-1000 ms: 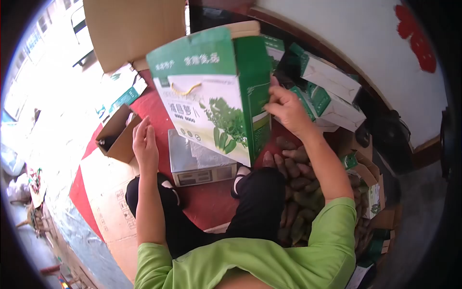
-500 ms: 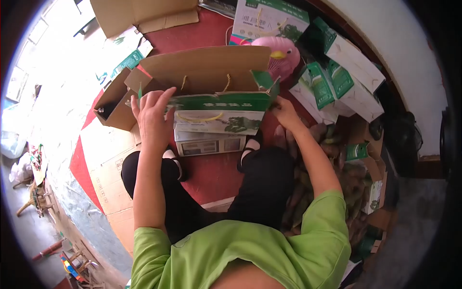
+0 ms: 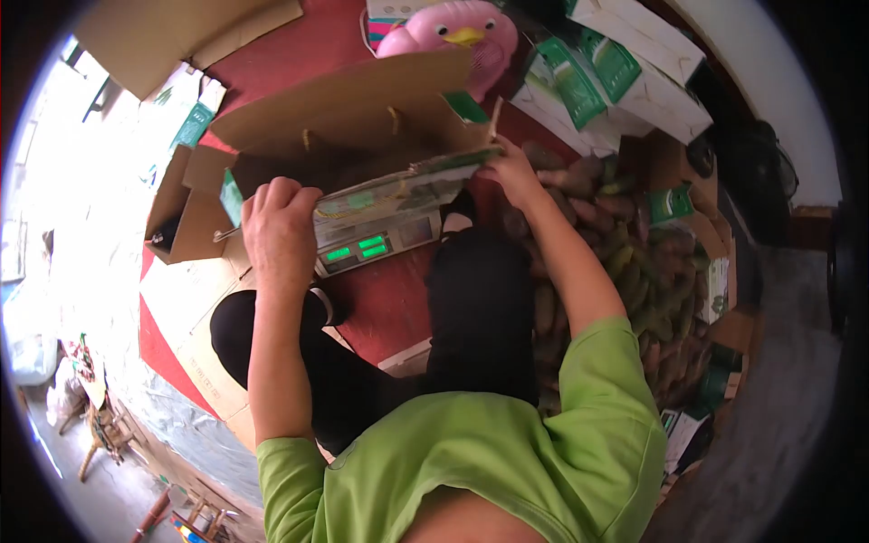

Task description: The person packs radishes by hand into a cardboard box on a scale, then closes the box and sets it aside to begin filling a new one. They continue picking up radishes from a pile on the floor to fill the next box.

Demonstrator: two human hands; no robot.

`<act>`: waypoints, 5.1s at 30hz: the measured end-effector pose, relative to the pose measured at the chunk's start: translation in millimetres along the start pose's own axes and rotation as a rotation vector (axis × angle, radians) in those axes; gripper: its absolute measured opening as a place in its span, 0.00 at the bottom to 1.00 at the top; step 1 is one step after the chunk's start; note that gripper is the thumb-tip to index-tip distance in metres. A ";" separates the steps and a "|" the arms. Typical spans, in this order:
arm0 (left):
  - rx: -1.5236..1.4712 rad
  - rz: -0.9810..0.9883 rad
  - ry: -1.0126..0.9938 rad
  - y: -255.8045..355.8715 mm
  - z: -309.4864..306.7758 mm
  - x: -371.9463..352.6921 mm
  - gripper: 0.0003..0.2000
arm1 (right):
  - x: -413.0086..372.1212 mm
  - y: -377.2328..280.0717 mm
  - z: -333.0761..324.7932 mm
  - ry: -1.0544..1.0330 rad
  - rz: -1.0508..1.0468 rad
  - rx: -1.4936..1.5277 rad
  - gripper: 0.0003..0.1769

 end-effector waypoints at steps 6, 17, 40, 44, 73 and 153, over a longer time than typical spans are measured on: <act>0.002 -0.012 -0.021 5.0 2.8 -4.3 0.07 | -15.7 -11.2 0.0 -0.041 0.003 -0.009 0.26; -0.028 -0.022 -0.119 2.5 14.6 -11.8 0.16 | -118.0 120.4 -115.4 0.376 0.255 0.025 0.15; 0.053 0.025 -0.120 -6.8 21.6 -22.8 0.08 | -268.5 281.3 -148.4 0.183 0.478 -1.711 0.22; 0.081 0.059 -0.091 3.8 15.2 -19.8 0.08 | -271.2 306.7 -127.6 0.082 0.346 -1.803 0.18; -0.057 0.003 -0.088 14.2 -1.1 -19.5 0.08 | -261.5 5.0 -163.5 0.696 -0.299 -0.214 0.30; -0.017 -0.017 -0.120 9.9 10.4 -15.0 0.08 | -215.4 299.0 -231.7 1.270 0.629 -0.117 0.47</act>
Point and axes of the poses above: each hand's wrist, its own x-axis towards the middle knuckle, its own z-axis out of the palm, y = z × x, the point moved 10 cm from there along x, towards the middle knuckle, and after that the axes turned 11 degrees about z, right-handed, at the moved point
